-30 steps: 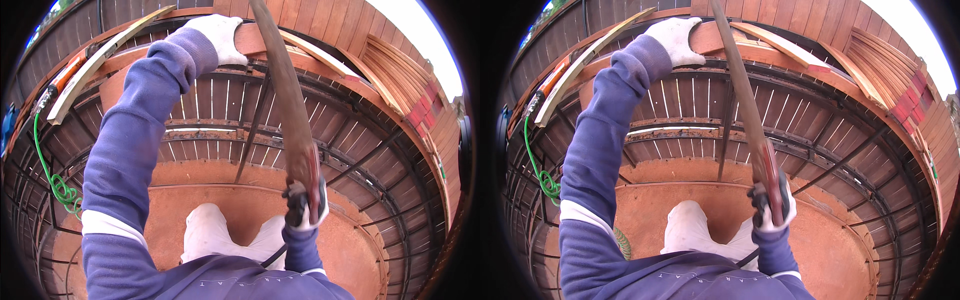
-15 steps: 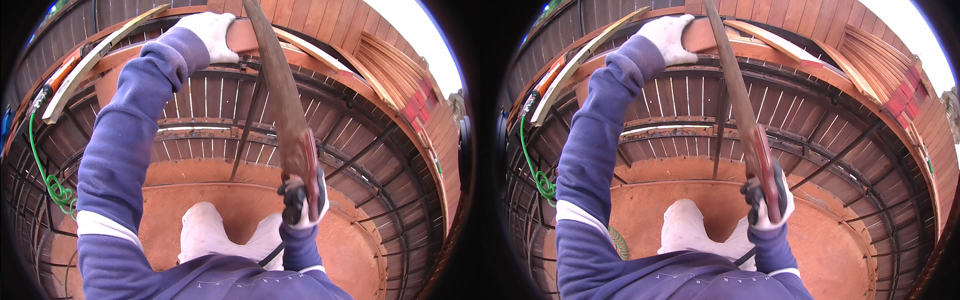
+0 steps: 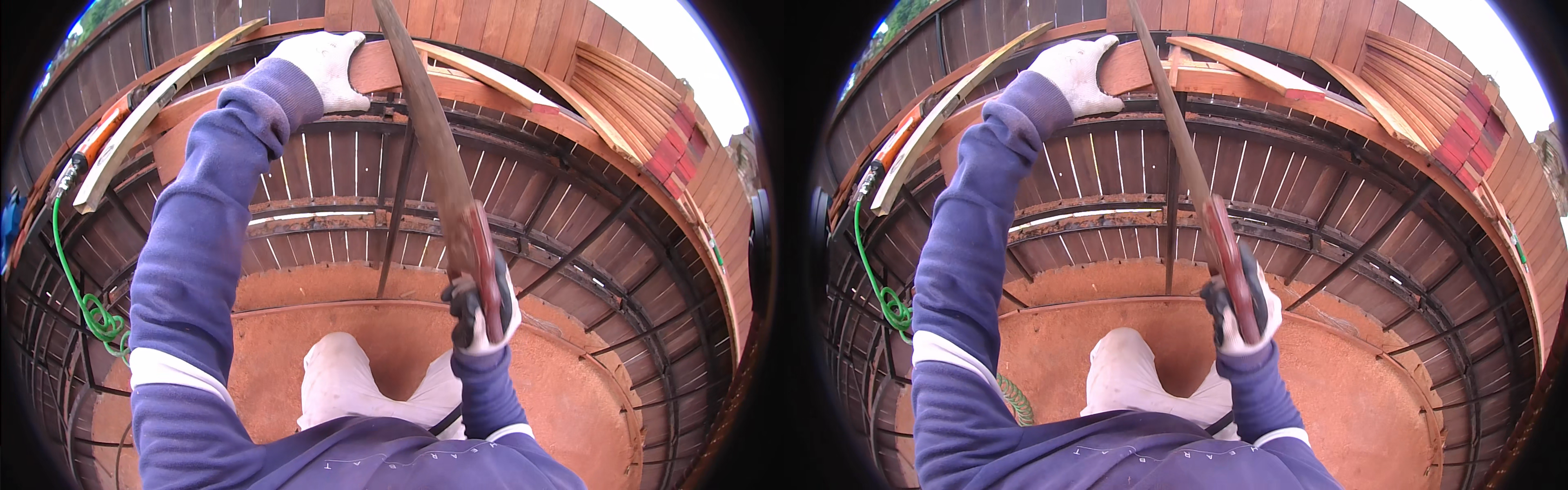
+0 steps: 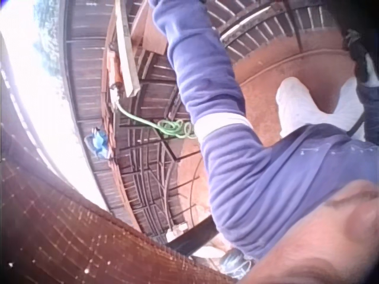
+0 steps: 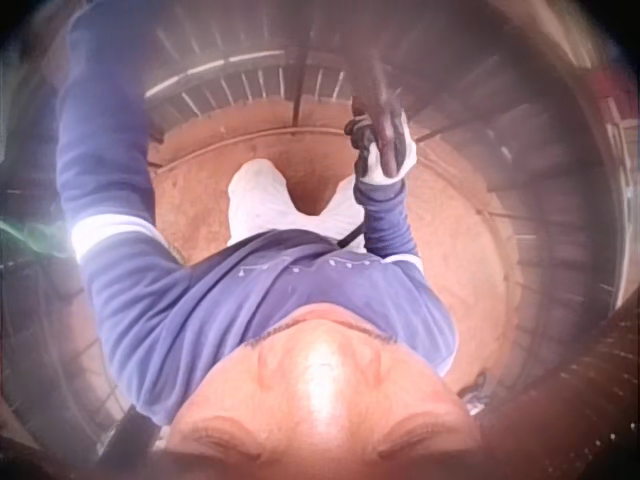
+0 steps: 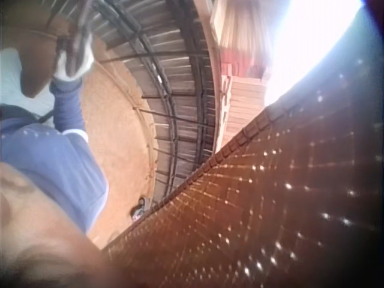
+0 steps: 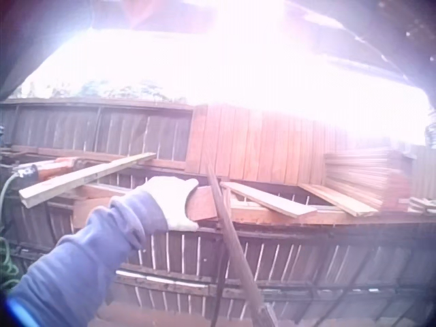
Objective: The person uses a hand saw to cut a wooden plank to size. They then position the plank on a curved wooden structure, check its alignment with a spirit level, and secure it using a nail gun.
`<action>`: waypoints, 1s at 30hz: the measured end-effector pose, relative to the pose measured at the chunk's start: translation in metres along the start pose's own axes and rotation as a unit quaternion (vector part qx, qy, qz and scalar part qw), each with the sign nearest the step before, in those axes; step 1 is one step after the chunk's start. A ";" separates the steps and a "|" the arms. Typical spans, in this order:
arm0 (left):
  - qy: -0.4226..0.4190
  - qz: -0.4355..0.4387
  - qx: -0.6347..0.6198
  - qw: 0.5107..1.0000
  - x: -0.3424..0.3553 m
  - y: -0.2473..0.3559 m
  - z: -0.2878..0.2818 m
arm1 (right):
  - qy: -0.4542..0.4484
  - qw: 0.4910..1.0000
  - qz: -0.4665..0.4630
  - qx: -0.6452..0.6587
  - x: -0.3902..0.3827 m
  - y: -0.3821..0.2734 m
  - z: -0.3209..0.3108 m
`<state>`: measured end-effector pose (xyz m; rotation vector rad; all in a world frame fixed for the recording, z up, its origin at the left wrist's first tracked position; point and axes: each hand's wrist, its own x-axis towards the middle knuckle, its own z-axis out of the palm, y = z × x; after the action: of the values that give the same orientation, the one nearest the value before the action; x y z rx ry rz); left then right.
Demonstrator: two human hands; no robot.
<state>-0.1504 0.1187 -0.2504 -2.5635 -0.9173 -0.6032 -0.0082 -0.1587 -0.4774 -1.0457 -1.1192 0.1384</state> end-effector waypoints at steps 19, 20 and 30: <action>0.021 -0.003 -0.075 0.997 -0.002 0.002 -0.008 | 0.158 0.982 -0.007 0.100 0.042 -0.090 -0.022; 0.009 -0.005 -0.092 0.996 -0.002 0.002 -0.010 | 0.153 0.984 0.003 0.087 0.052 -0.104 -0.025; 0.025 -0.133 -0.438 0.889 -0.014 -0.020 -0.008 | 0.115 0.975 0.172 -0.082 0.131 -0.265 -0.087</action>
<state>-0.1754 0.1222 -0.2476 -3.1636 -1.1793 -1.4334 0.0202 -0.2822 -0.1960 -1.3637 -0.7429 0.1963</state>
